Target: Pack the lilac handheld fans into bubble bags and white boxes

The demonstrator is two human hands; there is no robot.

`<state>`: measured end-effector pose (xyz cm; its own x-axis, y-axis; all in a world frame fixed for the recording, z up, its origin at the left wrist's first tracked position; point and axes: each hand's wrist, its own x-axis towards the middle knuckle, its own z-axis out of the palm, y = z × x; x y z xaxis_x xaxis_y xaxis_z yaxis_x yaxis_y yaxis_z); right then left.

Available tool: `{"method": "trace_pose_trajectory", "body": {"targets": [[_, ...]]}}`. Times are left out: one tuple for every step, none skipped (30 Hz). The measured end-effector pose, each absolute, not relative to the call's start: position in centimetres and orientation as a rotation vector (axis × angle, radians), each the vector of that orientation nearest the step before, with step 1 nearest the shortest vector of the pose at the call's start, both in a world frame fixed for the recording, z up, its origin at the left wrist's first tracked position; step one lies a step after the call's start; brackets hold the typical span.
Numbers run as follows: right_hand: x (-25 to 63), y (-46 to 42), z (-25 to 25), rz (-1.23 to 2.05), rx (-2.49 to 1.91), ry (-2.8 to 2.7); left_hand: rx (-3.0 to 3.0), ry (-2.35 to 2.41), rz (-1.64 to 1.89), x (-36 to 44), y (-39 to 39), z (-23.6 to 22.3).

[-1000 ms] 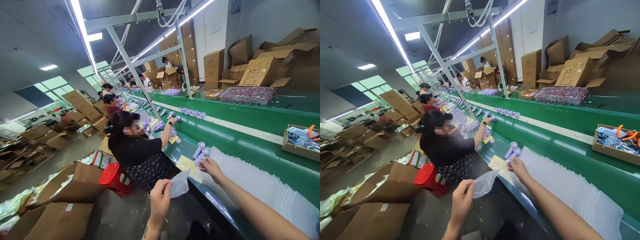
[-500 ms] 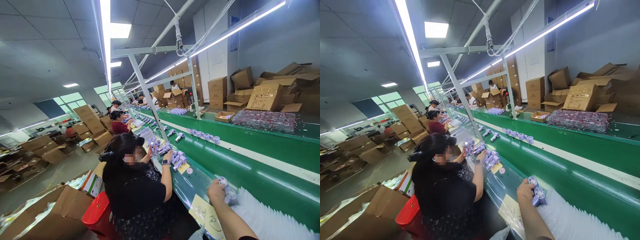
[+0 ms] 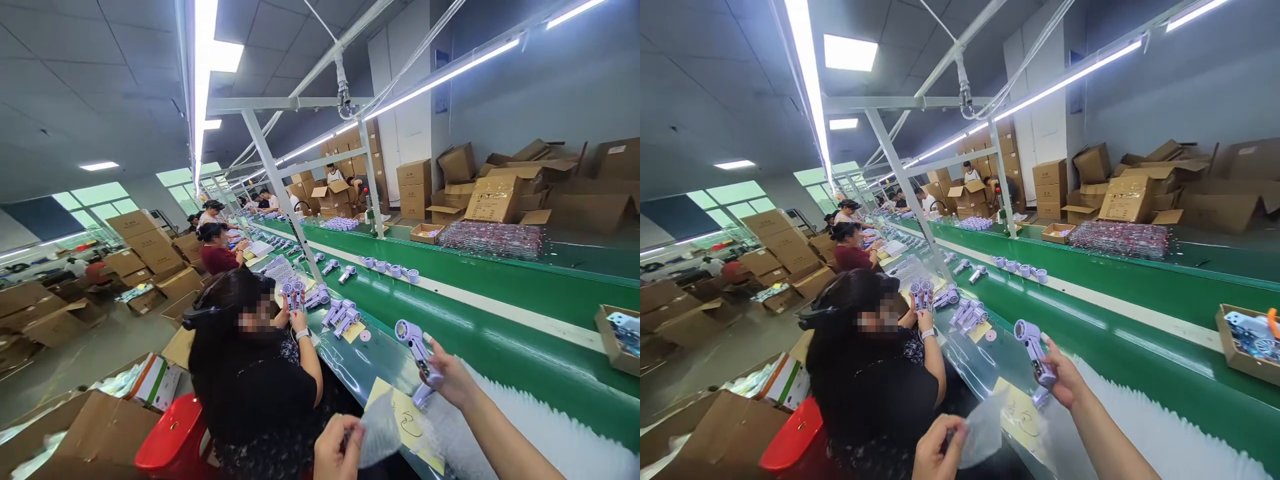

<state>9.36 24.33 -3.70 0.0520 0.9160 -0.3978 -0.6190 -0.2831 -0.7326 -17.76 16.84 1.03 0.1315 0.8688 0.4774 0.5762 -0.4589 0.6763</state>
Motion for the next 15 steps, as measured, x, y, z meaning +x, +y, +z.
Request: {"method": "trace_pose_trajectory", "body": {"targets": [[10.1,22.3,-2.5,1.624,-0.904,-0.34,2.118,1.369,1.246,-16.9,16.9,1.4],[10.7,20.3,-1.4,1.672,-0.802,-0.307,2.154,1.34,1.239,-16.0,16.8,1.8],[11.4,18.4,-0.6,1.706,-0.737,-0.307,2.196,1.31,1.233,-15.0,16.7,2.0],[12.0,16.5,0.1,1.719,-0.692,-0.329,2.245,1.278,1.233,-14.0,16.5,2.3],[12.6,14.6,0.5,1.716,-0.664,-0.36,2.297,1.247,1.243,-12.9,16.4,2.4],[13.2,12.8,0.7,1.702,-0.653,-0.385,2.352,1.222,1.26,-11.9,16.3,2.6],[13.8,11.1,0.8,1.684,-0.663,-0.4,2.406,1.204,1.275,-10.8,16.2,2.8],[14.3,9.4,0.9,1.666,-0.687,-0.409,2.461,1.186,1.282,-9.7,16.2,3.0],[14.8,7.7,0.9,1.649,-0.719,-0.419,2.509,1.167,1.281,-8.6,16.2,3.3],[15.1,6.1,0.9,1.631,-0.747,-0.439,2.547,1.143,1.268,-7.5,16.1,3.5],[15.4,4.5,0.9,1.622,-0.767,-0.472,2.577,1.099,1.254,-6.3,16.0,3.7],[15.5,3.1,0.9,1.618,-0.777,-0.512,2.592,1.051,1.227,-5.0,15.8,3.8],[15.5,1.7,0.9,1.625,-0.774,-0.554,2.597,0.997,1.207,-3.7,15.5,3.8],[15.4,0.5,0.9,1.641,-0.762,-0.584,2.596,0.941,1.181,-2.5,15.1,3.7],[15.2,-0.5,0.7,1.665,-0.746,-0.6,2.593,0.888,1.154,-1.2,14.5,3.6]]}}
